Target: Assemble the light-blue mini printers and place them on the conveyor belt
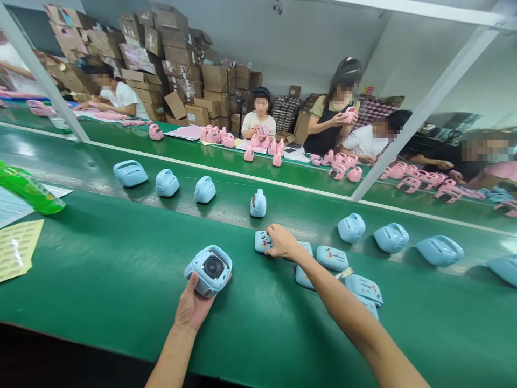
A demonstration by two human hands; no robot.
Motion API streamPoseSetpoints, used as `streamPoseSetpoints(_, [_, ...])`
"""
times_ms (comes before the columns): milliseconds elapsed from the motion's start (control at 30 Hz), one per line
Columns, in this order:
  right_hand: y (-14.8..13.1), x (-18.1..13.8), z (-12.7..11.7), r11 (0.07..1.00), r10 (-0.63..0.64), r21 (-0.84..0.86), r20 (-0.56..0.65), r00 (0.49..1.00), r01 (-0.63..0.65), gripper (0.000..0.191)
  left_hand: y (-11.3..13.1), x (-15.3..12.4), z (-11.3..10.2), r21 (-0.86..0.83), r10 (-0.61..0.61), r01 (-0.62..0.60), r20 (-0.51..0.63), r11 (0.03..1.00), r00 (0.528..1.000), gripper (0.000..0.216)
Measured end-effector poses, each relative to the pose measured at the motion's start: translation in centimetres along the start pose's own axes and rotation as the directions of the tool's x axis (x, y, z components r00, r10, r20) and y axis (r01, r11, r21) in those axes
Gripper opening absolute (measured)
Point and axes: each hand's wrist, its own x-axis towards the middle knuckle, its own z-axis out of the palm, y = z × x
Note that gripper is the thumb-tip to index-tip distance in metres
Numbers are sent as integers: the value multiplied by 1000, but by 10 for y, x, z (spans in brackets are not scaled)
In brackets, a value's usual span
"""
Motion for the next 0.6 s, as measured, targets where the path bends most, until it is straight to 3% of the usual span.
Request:
streamPoseSetpoints(133, [-6,-3,0,984,36,176,28,999,-41,45,-6,0,14,206,36,-14,-104,978,994,65])
streamPoseSetpoints(200, [-18,-7,7,907,23,417,96,995,-61,40,-12,0,22,308,90,-44,-136,950,987,68])
streamPoseSetpoints(233, [-27,-9,12,811,5,578,141,990,-86,41,-15,0,26,349,113,-58,-139,935,984,70])
streamPoseSetpoints(300, [-47,-16,24,530,-51,834,213,976,-154,47,-22,-1,32,408,141,-80,-121,909,983,74])
streamPoseSetpoints(333, [-57,-20,30,416,-71,893,220,973,-172,50,-25,-2,35,425,147,-89,-104,901,984,77])
streamPoseSetpoints(367, [-67,-24,35,372,-70,914,203,977,-163,53,-27,-3,37,434,150,-97,-90,896,985,80])
streamPoseSetpoints(433, [-85,-30,43,433,-13,896,117,993,-100,56,-28,-6,40,441,145,-99,-72,892,987,82])
streamPoseSetpoints(500, [-98,-36,46,570,42,821,1,999,-25,61,-26,-10,41,445,125,-83,-65,892,990,82])
streamPoseSetpoints(600, [-107,-42,46,689,17,719,-134,991,85,74,-20,-14,42,457,93,-52,-68,888,993,84])
